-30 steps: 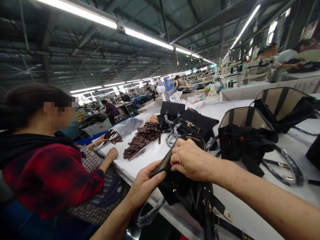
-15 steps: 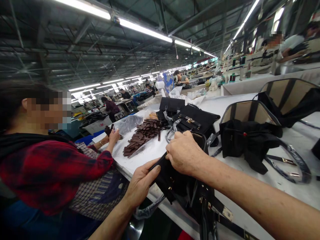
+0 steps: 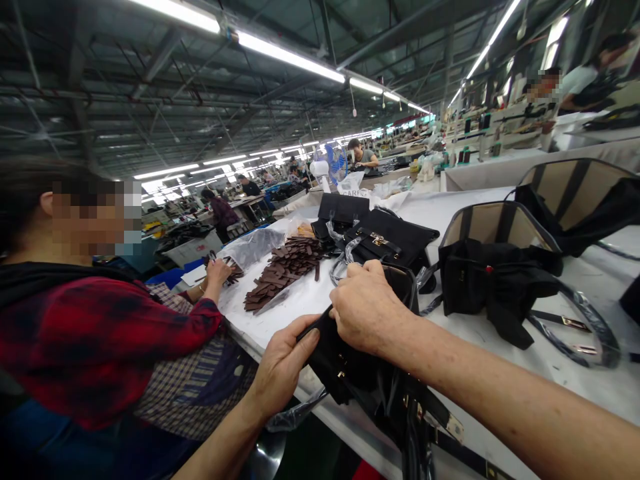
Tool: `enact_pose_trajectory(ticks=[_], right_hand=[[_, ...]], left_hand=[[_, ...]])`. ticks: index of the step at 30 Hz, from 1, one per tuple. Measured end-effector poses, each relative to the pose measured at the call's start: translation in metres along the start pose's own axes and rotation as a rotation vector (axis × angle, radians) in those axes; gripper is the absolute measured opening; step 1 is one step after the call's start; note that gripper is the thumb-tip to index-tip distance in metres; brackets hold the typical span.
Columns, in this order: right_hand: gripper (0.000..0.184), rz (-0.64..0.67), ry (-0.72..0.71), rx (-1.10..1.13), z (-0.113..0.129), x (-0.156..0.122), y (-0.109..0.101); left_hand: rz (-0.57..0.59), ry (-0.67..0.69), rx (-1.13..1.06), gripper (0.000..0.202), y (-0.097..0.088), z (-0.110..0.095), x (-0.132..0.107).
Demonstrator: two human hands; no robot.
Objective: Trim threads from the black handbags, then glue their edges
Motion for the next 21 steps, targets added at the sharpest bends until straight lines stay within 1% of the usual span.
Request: enact_pose_trajectory(ticks=[3,5,9,13,16,21], right_hand=[[0.022,-0.019,-0.012,0.011,0.003,0.0,0.001],[0.02,-0.027,-0.023,0.011,0.004,0.001,0.001],[0.024,-0.002,-0.037,-0.005,-0.001,0.002,0.0],[0.022,0.056,0.011,0.033,-0.013,0.0,-0.004],[0.022,0.039,0.036,0.042,-0.016,-0.002,-0.008],[0.021,0.019,0.061,0.061,-0.014,-0.001,-0.008]], left_hand=[[-0.004,0.022,0.183,0.028,0.0,-0.006,0.006],[-0.02,0.044,0.25,0.021,0.001,-0.008,0.011],[-0.037,0.085,0.263,0.019,0.004,-0.007,0.021],[-0.048,0.088,0.291,0.022,0.005,-0.005,0.025],[-0.05,0.078,0.279,0.024,0.005,-0.005,0.025],[-0.031,0.083,0.284,0.025,0.004,-0.006,0.024]])
Point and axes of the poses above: each hand's wrist, its own x-axis towards the middle knuckle, its own y-axis out of the palm, z = x × y, the point moved 2 cm from there along x, towards the middle knuckle, and after that the axes turned 13 degrees about y, right-handed, at the moved point
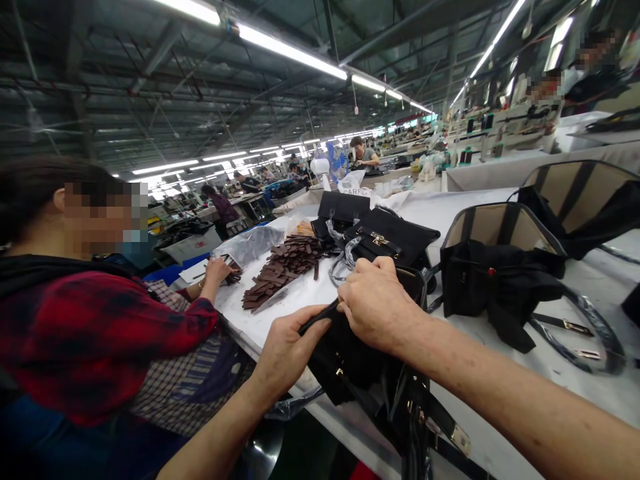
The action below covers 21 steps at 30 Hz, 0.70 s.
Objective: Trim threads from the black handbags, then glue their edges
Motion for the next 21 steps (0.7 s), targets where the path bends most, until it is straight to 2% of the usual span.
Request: enact_pose_trajectory(ticks=[6,21], right_hand=[[0.023,-0.069,0.013,-0.01,0.0,0.0,0.006],[0.024,-0.105,-0.01,-0.02,-0.002,-0.001,0.012]], left_hand=[[0.014,0.003,0.015,0.027,0.0,0.0,-0.002],[0.045,0.052,0.024,0.028,0.0,-0.003,0.0]])
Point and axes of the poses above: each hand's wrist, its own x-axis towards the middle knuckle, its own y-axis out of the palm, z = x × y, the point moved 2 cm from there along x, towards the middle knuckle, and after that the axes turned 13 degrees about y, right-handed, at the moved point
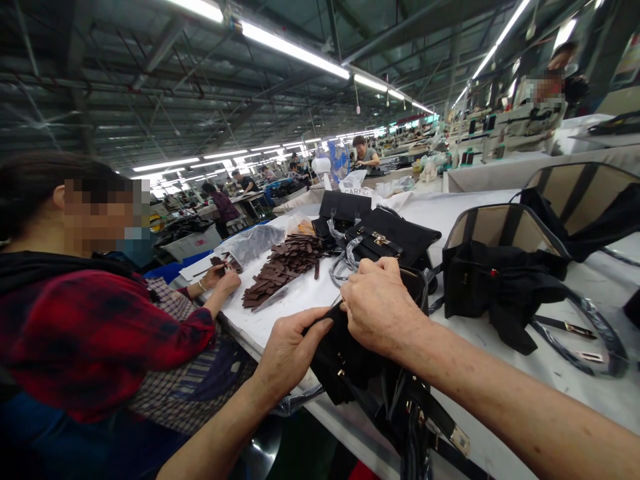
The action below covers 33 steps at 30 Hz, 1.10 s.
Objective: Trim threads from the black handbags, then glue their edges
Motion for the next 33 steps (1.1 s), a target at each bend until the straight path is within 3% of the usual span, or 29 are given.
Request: enact_pose_trajectory(ticks=[5,9,13,17,27,33], right_hand=[[0.021,0.014,0.016,-0.015,0.003,0.001,0.001],[0.023,0.079,0.007,-0.02,-0.006,0.004,-0.004],[0.009,0.109,0.046,-0.003,-0.032,0.007,-0.012],[0.01,0.07,0.046,-0.007,-0.048,0.01,-0.017],[0.004,-0.011,0.154,-0.027,-0.046,0.025,-0.009],[0.024,-0.025,0.157,-0.036,-0.052,0.027,-0.002]], left_hand=[[-0.012,0.001,0.173,0.017,0.0,-0.005,0.009],[-0.016,-0.02,0.292,0.022,0.0,-0.003,0.015],[-0.037,-0.046,0.267,0.022,-0.003,0.004,0.015],[-0.041,-0.075,0.216,0.021,-0.008,0.005,0.013],[-0.014,-0.061,0.182,0.023,-0.007,0.0,0.012],[-0.013,-0.053,0.174,0.022,-0.006,-0.003,0.014]])
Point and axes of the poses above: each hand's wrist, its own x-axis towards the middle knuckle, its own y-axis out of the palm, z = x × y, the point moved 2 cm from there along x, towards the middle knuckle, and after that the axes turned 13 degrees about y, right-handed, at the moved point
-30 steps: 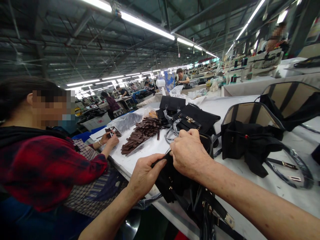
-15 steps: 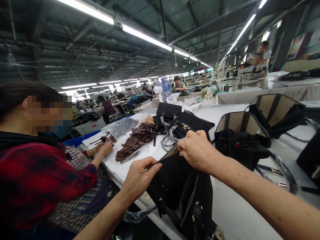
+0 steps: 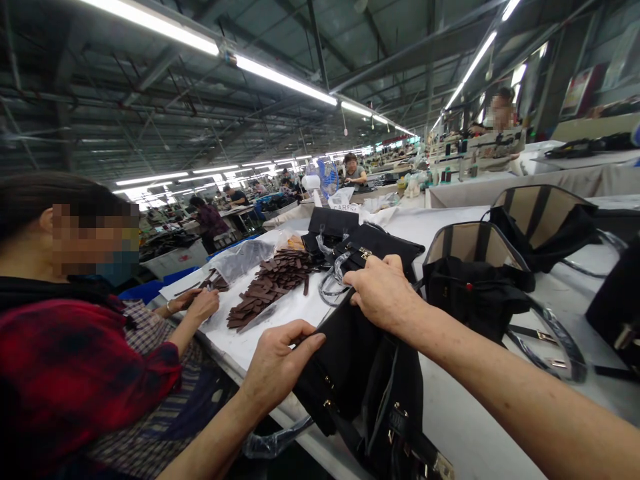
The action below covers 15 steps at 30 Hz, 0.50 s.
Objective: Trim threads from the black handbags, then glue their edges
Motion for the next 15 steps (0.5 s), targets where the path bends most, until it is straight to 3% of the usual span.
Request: enact_pose_trajectory(ticks=[9,13,15], right_hand=[[0.011,0.041,-0.077,0.013,0.003,0.002,-0.007],[0.016,0.033,-0.113,0.019,0.007,-0.003,-0.013],[0.016,0.037,-0.116,0.019,0.007,-0.004,-0.013]], left_hand=[[0.058,0.025,0.008,0.022,-0.004,-0.006,-0.001],[0.258,0.005,-0.082,0.024,-0.005,-0.01,0.024],[0.28,0.062,-0.09,0.027,0.0,-0.012,0.043]])
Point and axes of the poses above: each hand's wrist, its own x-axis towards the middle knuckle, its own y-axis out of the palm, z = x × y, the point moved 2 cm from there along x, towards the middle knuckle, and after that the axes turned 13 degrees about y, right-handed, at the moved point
